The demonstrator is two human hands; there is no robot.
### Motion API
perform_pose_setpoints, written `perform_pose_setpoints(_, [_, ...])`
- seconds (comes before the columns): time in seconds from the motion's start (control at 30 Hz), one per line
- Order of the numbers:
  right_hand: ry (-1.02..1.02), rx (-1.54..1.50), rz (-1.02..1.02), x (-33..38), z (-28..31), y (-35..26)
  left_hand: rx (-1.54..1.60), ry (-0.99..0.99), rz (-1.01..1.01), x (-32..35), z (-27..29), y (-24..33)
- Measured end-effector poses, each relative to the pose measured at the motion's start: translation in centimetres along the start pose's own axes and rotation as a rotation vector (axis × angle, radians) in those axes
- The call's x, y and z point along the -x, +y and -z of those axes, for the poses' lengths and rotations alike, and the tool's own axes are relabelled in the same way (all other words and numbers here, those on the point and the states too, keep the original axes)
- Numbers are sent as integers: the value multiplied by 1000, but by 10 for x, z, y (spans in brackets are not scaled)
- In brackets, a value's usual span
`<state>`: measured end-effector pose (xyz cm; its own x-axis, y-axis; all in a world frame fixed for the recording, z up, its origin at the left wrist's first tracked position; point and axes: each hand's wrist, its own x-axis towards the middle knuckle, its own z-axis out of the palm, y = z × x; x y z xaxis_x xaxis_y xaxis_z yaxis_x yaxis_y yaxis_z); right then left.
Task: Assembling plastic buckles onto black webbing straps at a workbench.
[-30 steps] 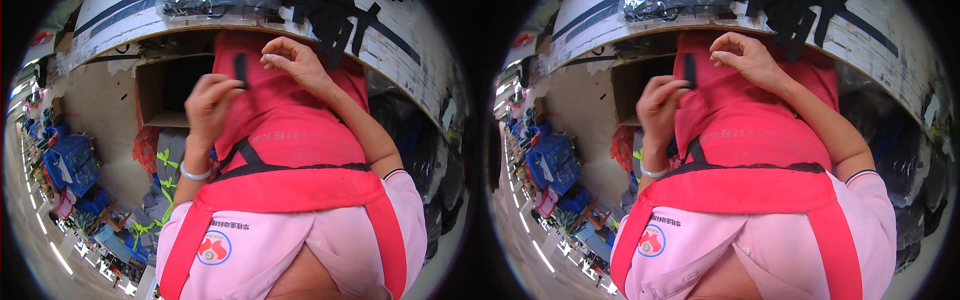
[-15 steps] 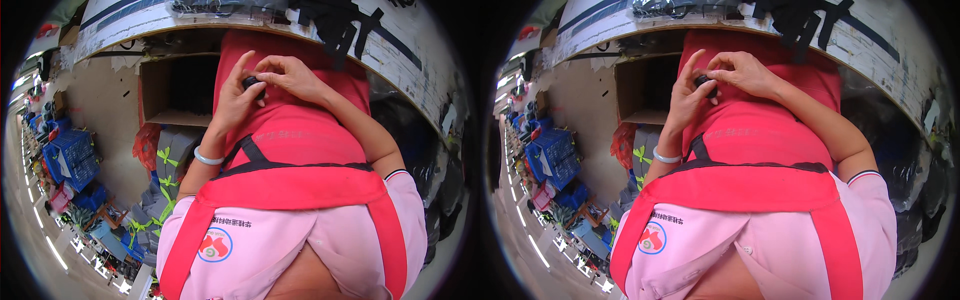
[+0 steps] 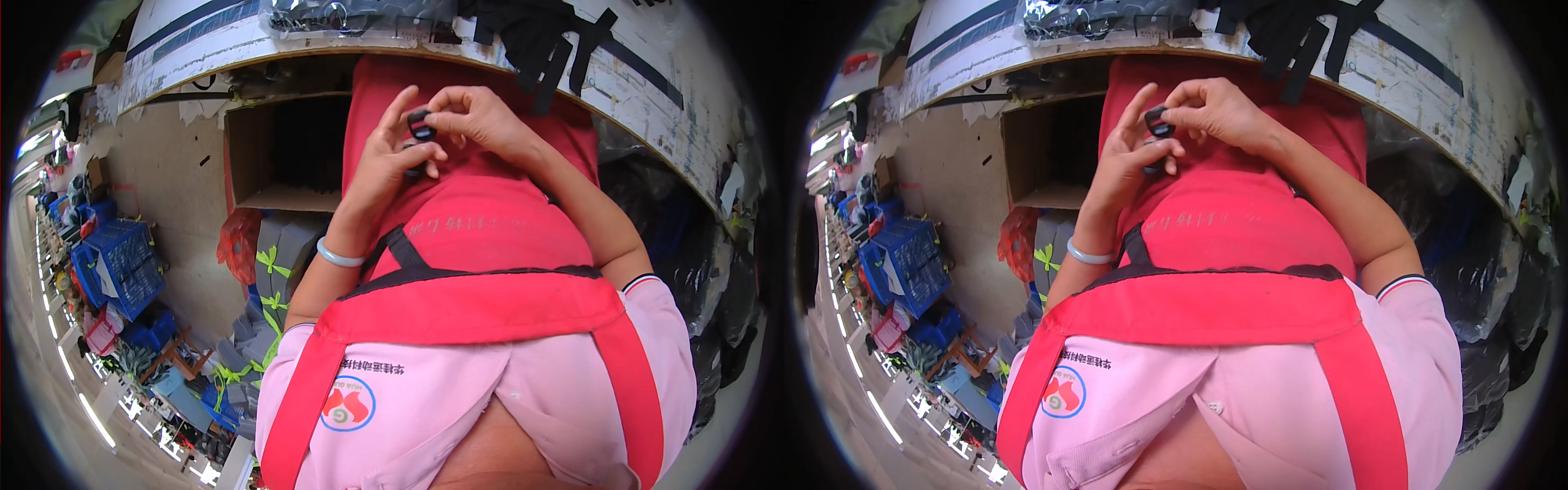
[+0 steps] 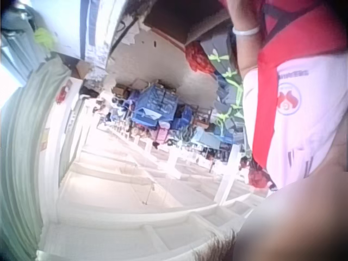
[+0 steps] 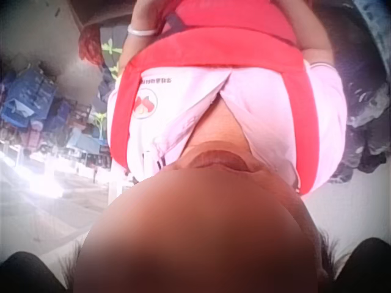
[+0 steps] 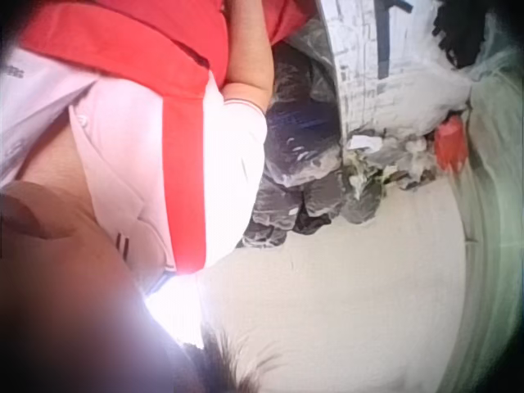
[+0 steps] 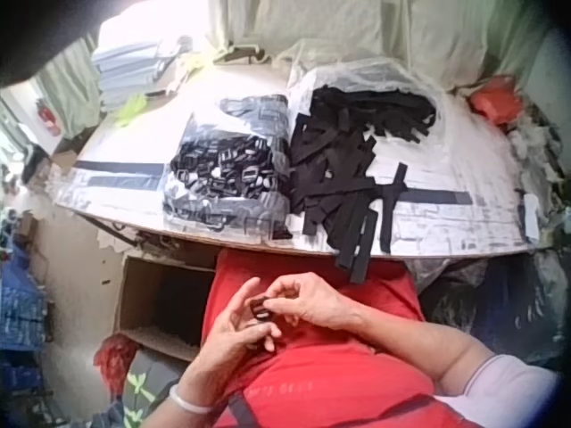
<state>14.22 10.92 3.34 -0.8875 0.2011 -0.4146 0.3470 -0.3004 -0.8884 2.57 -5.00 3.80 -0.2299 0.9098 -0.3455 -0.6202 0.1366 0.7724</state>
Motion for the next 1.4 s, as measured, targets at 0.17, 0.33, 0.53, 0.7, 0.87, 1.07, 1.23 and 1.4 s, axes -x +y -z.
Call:
perform_pose_setpoints(0.17, [70, 7, 154, 15, 13, -18, 246, 11, 86, -3, 25, -4])
perform_pose_setpoints(0.33, [-116, 145, 363, 26, 12, -17, 283, -385, 326, -16, 13, -6])
perform_pose_setpoints(0.53, [218, 612, 498, 63, 38, -27, 245, -284, 268, -28, 5, -11])
perform_pose_setpoints(0.7, [669, 1289, 492, 98, 86, -7, 308, -110, 304, -28, 5, -14])
perform_pose_setpoints(0.87, [682, 1208, 676, 56, 94, 9, 326, -99, 297, -41, -8, -15])
perform_pose_setpoints(1.07, [684, 1120, 774, 16, 87, -27, 138, 7, 239, -40, -13, -16])
perform_pose_setpoints(1.23, [761, 1162, 933, 32, 72, -56, 43, 87, 134, -36, -8, -16])
perform_pose_setpoints(1.4, [512, 454, 472, 42, 24, -36, -141, 125, -5, -36, -14, -4])
